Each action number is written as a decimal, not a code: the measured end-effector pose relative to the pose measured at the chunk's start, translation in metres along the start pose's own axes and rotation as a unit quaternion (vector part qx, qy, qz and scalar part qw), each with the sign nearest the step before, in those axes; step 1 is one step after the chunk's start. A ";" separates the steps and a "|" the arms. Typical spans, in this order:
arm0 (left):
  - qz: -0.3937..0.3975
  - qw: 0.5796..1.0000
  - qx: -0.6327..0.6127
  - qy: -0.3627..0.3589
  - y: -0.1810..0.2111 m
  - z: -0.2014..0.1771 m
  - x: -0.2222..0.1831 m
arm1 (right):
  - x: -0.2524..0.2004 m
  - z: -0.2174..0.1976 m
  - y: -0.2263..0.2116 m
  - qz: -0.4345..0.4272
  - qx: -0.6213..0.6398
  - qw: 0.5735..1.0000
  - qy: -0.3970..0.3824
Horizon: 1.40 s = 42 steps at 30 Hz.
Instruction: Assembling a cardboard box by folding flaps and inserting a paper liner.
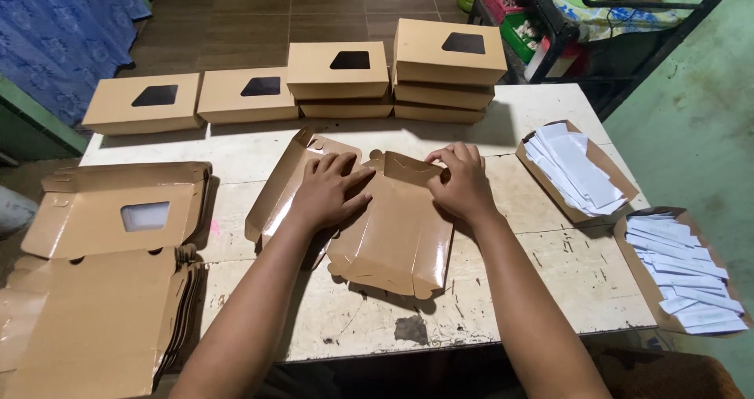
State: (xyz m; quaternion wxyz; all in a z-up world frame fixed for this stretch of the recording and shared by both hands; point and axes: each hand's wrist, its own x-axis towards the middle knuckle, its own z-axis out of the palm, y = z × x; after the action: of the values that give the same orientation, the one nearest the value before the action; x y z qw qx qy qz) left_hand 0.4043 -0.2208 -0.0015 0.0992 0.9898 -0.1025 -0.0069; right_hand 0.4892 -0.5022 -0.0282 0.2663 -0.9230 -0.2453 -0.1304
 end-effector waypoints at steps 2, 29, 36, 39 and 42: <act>0.001 1.000 0.000 0.001 0.000 0.000 0.002 | 0.000 -0.001 0.002 -0.030 0.024 0.999 0.012; -0.018 0.997 -0.032 0.072 -0.012 0.021 0.008 | -0.003 -0.021 -0.036 -0.092 0.045 0.993 -0.064; -0.085 0.995 -0.006 0.046 0.006 -0.010 -0.004 | -0.003 -0.026 -0.012 0.035 -0.075 0.993 -0.089; -0.086 0.996 -0.023 0.017 0.011 -0.014 -0.005 | -0.003 -0.030 -0.012 0.078 -0.097 0.985 -0.120; -0.085 0.995 -0.049 0.017 0.015 -0.015 -0.006 | -0.004 -0.031 -0.015 0.087 -0.116 0.983 -0.114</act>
State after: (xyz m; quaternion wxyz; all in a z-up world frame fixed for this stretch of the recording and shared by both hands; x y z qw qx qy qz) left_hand 0.3957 -0.2311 0.0166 0.1483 0.9888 -0.0160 -0.0032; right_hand 0.4746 -0.5096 0.0025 0.1379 -0.9743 -0.1757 -0.0285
